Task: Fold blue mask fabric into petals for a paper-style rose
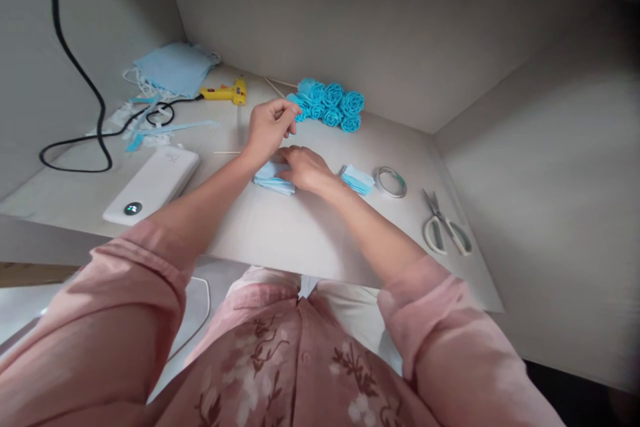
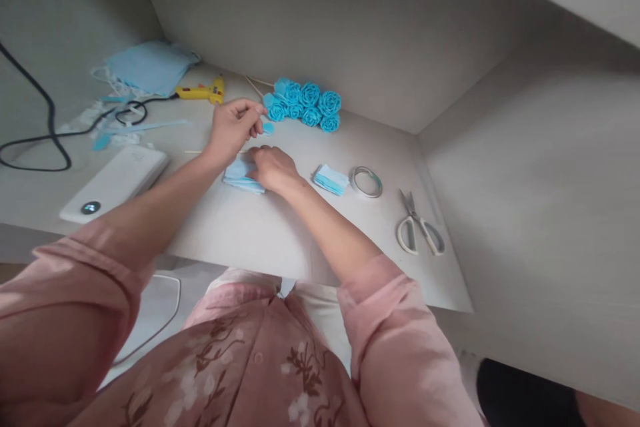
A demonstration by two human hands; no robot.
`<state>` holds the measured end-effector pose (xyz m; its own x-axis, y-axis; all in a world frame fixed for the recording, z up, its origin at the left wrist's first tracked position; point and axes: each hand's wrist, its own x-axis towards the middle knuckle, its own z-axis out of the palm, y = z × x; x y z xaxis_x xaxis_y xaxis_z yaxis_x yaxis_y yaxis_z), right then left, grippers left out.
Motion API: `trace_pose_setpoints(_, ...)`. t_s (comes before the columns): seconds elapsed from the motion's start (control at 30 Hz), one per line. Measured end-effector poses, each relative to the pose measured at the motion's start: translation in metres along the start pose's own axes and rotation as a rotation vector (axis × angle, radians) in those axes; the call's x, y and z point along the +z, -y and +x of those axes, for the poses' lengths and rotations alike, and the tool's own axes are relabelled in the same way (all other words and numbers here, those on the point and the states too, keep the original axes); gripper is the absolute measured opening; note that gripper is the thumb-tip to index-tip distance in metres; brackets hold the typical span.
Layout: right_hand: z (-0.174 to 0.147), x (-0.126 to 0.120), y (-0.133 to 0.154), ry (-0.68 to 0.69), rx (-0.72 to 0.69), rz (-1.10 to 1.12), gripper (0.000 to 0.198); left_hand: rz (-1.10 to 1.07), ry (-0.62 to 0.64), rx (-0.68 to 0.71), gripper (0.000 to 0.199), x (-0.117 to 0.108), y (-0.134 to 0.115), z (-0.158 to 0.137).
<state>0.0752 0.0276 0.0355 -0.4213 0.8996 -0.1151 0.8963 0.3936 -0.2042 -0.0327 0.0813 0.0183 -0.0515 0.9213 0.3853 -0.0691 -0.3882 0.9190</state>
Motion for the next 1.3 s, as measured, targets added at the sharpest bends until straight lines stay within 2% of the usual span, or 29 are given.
trace_pose_setpoints(0.1,0.005,0.001,-0.004,0.092,0.053,0.024,0.035,0.0,0.046,0.002,0.017,0.002,0.005,-0.003)
trace_pose_setpoints(0.23,-0.004,0.013,-0.032,0.067,0.014,0.175,0.015,0.018,0.147,-0.075,0.017,0.003,0.003,-0.007)
trace_pose_setpoints(0.3,-0.012,0.021,-0.052,-0.082,0.024,0.4,0.016,-0.019,0.233,-0.134,0.022,0.004,0.0,-0.009)
trace_pose_setpoints(0.37,-0.021,0.028,-0.071,-0.285,0.057,0.756,0.024,-0.113,0.302,-0.203,0.035,0.005,-0.001,-0.013)
trace_pose_setpoints(0.43,-0.029,0.032,-0.084,-0.429,0.091,1.081,0.033,-0.21,0.366,-0.243,0.051,0.008,0.001,-0.017)
trace_pose_setpoints(0.53,-0.041,0.035,-0.09,-0.566,0.081,1.32,0.044,-0.201,0.544,-0.233,0.072,0.016,0.006,-0.026)
trace_pose_setpoints(0.57,-0.043,0.036,-0.089,-0.593,0.072,1.339,0.045,-0.153,0.577,-0.202,0.076,0.019,0.007,-0.03)
trace_pose_setpoints(0.63,-0.046,0.037,-0.086,-0.611,0.064,1.333,0.042,-0.026,0.569,-0.134,0.07,0.024,0.007,-0.035)
trace_pose_setpoints(0.77,-0.044,0.039,-0.082,-0.582,0.037,1.304,0.038,0.272,0.419,-0.004,0.033,0.024,0.002,-0.038)
trace_pose_setpoints(0.87,-0.042,0.042,-0.084,-0.56,-0.002,1.228,0.052,0.382,0.415,0.008,0.021,0.019,0.002,-0.035)
trace_pose_setpoints(0.97,-0.045,0.046,-0.088,-0.565,-0.017,1.108,0.072,0.354,0.513,-0.072,0.027,0.018,0.007,-0.031)
trace_pose_setpoints(1.1,-0.055,0.049,-0.088,-0.557,0.013,0.966,0.073,0.33,0.635,-0.139,0.037,0.022,0.014,-0.028)
trace_pose_setpoints(1.3,-0.059,0.048,-0.084,-0.599,0.01,0.845,0.072,0.396,0.629,-0.14,0.048,0.025,0.012,-0.033)
